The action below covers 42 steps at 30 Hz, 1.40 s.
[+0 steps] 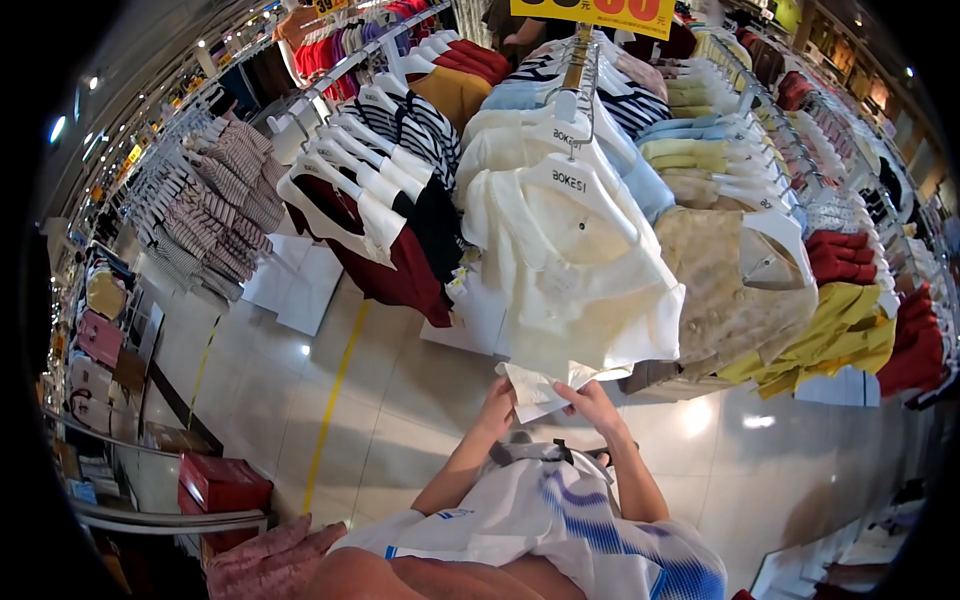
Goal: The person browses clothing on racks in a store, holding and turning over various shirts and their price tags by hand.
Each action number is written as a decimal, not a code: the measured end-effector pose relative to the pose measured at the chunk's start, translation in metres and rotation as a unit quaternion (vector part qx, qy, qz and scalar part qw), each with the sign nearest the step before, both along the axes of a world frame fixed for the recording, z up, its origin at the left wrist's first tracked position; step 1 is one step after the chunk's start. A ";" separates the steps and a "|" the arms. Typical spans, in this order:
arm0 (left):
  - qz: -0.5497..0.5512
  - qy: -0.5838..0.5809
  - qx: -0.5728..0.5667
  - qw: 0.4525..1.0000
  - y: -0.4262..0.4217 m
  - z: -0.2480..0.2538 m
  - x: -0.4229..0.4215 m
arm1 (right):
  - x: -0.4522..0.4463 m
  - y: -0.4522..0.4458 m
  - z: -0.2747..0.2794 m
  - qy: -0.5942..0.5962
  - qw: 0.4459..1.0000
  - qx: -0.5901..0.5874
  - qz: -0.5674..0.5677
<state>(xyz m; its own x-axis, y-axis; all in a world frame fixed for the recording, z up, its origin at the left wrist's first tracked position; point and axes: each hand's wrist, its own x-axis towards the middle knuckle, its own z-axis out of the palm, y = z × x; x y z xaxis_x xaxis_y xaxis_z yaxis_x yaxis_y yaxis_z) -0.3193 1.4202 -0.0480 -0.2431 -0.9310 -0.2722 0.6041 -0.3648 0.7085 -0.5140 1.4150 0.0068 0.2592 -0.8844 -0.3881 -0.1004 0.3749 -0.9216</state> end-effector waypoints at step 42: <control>0.108 -0.582 -0.506 0.628 -0.020 0.065 -0.004 | 0.038 -0.015 0.052 0.043 0.960 -0.277 -0.004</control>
